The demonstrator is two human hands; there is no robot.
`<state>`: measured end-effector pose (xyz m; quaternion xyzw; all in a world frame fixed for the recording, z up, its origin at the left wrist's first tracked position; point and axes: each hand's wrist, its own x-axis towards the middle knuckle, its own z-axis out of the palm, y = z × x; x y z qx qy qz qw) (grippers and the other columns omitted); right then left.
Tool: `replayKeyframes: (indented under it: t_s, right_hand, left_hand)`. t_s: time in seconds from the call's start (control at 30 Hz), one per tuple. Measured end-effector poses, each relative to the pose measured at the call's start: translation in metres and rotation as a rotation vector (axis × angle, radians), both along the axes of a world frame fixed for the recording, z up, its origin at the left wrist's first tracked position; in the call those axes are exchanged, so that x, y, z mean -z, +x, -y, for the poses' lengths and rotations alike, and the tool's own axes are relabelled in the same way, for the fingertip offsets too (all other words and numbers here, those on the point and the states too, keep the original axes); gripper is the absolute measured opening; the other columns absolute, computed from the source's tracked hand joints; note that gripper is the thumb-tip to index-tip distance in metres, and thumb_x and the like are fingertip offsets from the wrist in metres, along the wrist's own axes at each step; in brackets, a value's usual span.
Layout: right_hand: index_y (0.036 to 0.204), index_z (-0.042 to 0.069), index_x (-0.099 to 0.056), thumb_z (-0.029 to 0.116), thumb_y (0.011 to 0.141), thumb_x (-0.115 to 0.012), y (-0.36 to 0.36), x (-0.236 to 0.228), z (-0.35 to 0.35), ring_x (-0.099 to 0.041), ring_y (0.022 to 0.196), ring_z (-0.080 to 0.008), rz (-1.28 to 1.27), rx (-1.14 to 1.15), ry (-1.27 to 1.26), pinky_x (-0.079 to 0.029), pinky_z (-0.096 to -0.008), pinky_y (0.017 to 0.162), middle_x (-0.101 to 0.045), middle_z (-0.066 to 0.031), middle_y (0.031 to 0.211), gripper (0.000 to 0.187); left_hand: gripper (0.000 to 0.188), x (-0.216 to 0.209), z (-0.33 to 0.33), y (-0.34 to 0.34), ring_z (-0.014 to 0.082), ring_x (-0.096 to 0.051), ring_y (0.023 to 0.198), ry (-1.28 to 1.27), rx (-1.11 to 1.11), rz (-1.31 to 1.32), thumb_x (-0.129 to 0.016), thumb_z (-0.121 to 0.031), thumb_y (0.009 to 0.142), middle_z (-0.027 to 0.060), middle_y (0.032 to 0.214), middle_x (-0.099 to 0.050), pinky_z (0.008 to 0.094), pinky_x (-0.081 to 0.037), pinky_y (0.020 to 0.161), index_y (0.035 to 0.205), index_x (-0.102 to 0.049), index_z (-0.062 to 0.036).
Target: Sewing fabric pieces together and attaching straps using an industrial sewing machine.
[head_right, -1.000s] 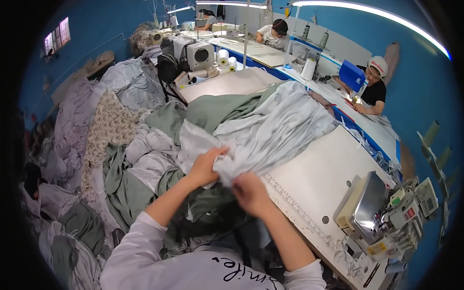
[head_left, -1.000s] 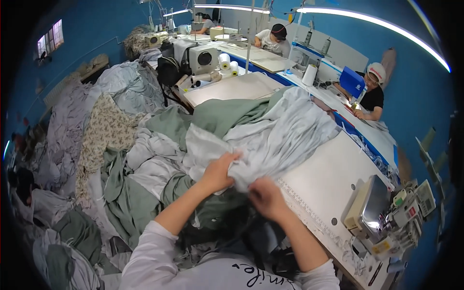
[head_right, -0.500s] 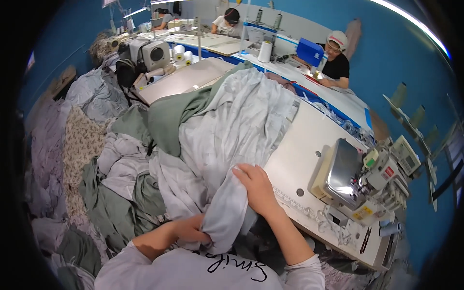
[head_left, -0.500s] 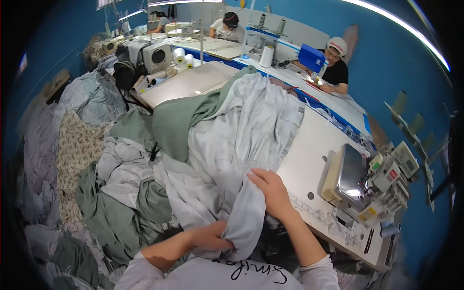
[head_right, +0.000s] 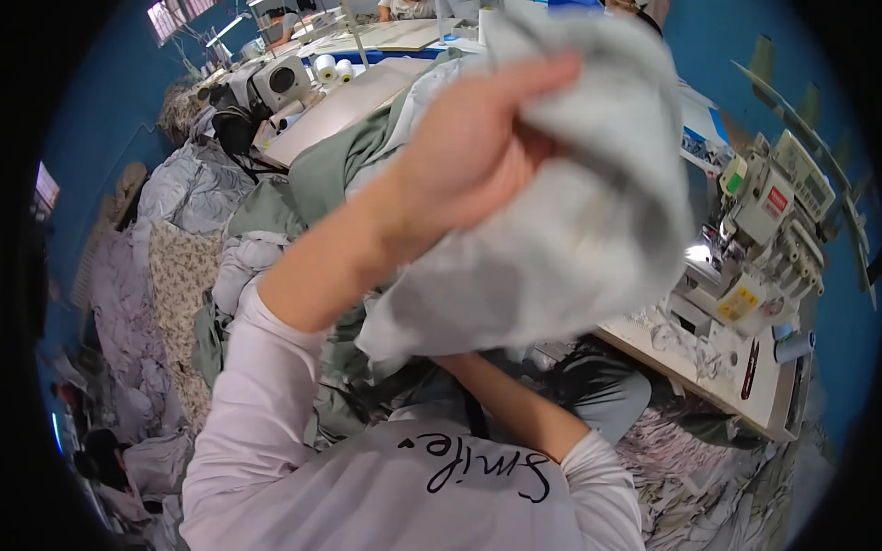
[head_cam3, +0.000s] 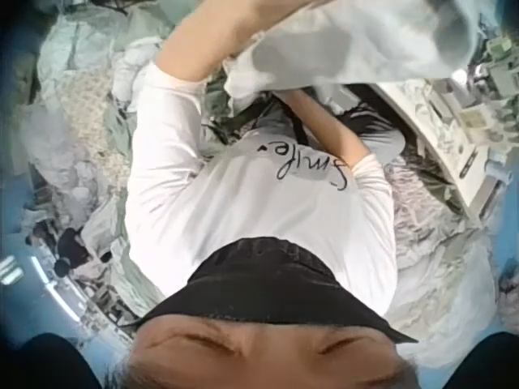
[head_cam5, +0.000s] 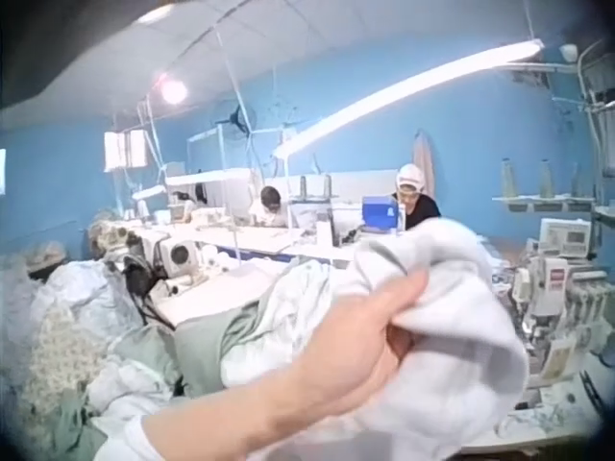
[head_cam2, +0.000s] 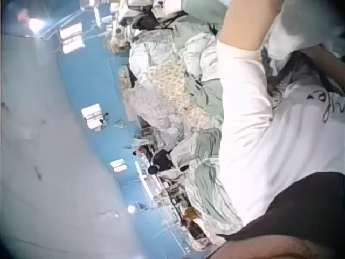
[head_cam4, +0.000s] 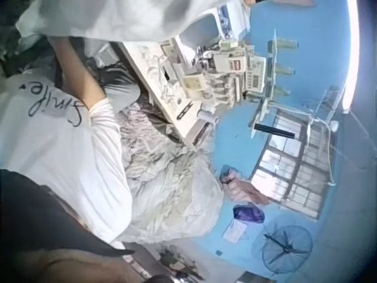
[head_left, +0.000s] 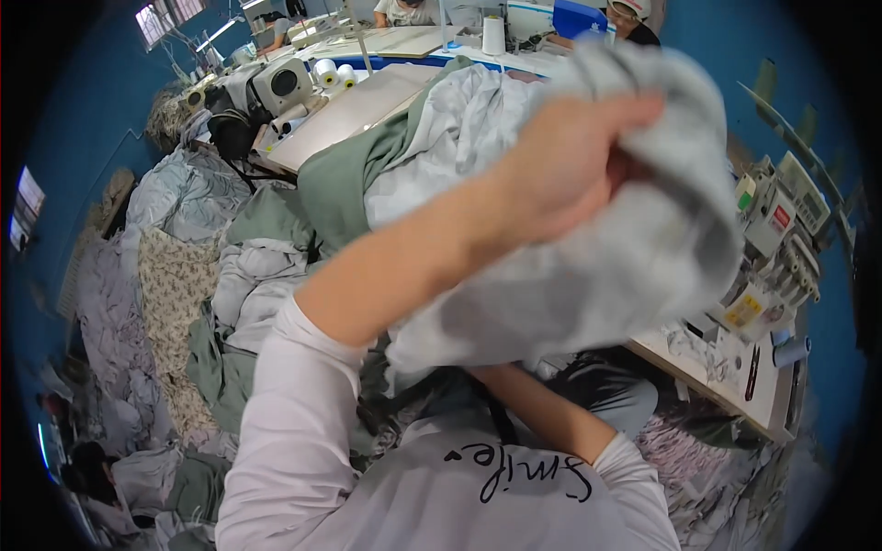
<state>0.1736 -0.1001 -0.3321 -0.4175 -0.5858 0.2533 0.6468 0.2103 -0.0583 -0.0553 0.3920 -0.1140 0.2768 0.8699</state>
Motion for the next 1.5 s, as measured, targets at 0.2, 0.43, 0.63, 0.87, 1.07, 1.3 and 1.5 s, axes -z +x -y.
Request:
replayKeyframes:
  t_s: [0.2,0.43,0.63,0.87,1.07,1.3,1.5]
  right_hand:
    - [0.112,0.005,-0.054,0.019,0.079,-0.060,0.091,-0.075,0.037,-0.053,0.098,-0.0209,0.660,0.010,0.074,-0.041,-0.0327,0.087,-0.056,-0.0096,0.109,0.036]
    - [0.102,0.006,-0.060,0.025,0.075,-0.062,0.173,-0.203,0.010,-0.056,0.098,-0.0288,0.747,0.561,0.173,-0.042,-0.0351,0.088,-0.061,-0.0121,0.102,0.033]
    - [0.116,0.004,-0.052,0.024,0.086,-0.053,0.251,-0.250,-0.062,-0.054,0.099,-0.0173,0.154,0.378,0.230,-0.044,-0.0291,0.086,-0.057,-0.0058,0.110,0.036]
    - [0.121,0.003,-0.048,0.020,0.091,-0.045,0.425,-0.277,-0.092,-0.057,0.101,-0.0231,-0.364,0.176,-0.196,-0.049,-0.0358,0.087,-0.055,-0.0117,0.117,0.035]
    - [0.103,0.005,-0.057,0.026,0.085,-0.060,0.156,-0.153,-0.073,-0.051,0.080,-0.0097,-0.010,0.657,-0.023,-0.040,-0.0261,0.072,-0.057,-0.0034,0.095,0.028]
    - [0.106,0.000,-0.051,0.015,0.076,-0.065,-0.032,-0.112,0.060,-0.052,0.099,-0.0168,-0.124,-0.312,-0.535,-0.044,-0.0317,0.083,-0.054,-0.0122,0.106,0.036]
    - [0.110,-0.002,-0.050,0.022,0.074,-0.066,-0.028,-0.055,0.054,-0.049,0.102,-0.0192,-0.373,-0.069,-0.535,-0.038,-0.0298,0.089,-0.053,-0.0092,0.108,0.046]
  left_hand:
    - [0.045,-0.074,-0.081,-0.026,0.0213,-0.056,0.095,0.626,-0.392,0.066,-0.056,-0.033,0.084,0.0127,0.101,-0.057,0.0342,-0.046,0.083,0.105,-0.050,0.0068]
    - [0.103,-0.001,-0.025,-0.048,0.0311,-0.039,0.122,1.839,-0.569,-0.432,-0.079,-0.040,0.058,0.0196,0.134,-0.035,0.0369,-0.033,0.101,0.134,-0.024,0.0009]
    - [0.088,0.105,-0.004,-0.119,0.0343,-0.045,0.115,1.566,-1.082,-0.805,-0.078,-0.020,0.059,0.0173,0.129,-0.041,0.0368,-0.039,0.095,0.131,-0.031,-0.0033]
    - [0.017,0.200,-0.004,-0.203,0.0316,-0.060,0.075,1.448,-0.730,-1.662,-0.061,-0.021,0.070,0.0139,0.075,-0.061,0.0415,-0.047,0.065,0.080,-0.061,-0.0078]
    - [0.026,0.121,-0.040,-0.187,0.0324,-0.061,0.074,1.605,-0.652,-1.447,-0.053,-0.025,0.076,0.0210,0.079,-0.061,0.0431,-0.047,0.066,0.079,-0.061,-0.0007]
    - [0.027,-0.017,-0.047,-0.056,0.0246,-0.064,0.073,0.286,-0.279,-0.641,-0.046,-0.020,0.085,0.0160,0.086,-0.062,0.0436,-0.051,0.067,0.093,-0.057,0.0032]
    - [0.018,-0.063,-0.027,0.042,0.0227,-0.060,0.067,0.215,-0.244,-0.182,-0.051,-0.018,0.080,0.0117,0.074,-0.060,0.0389,-0.050,0.063,0.084,-0.058,-0.0018]
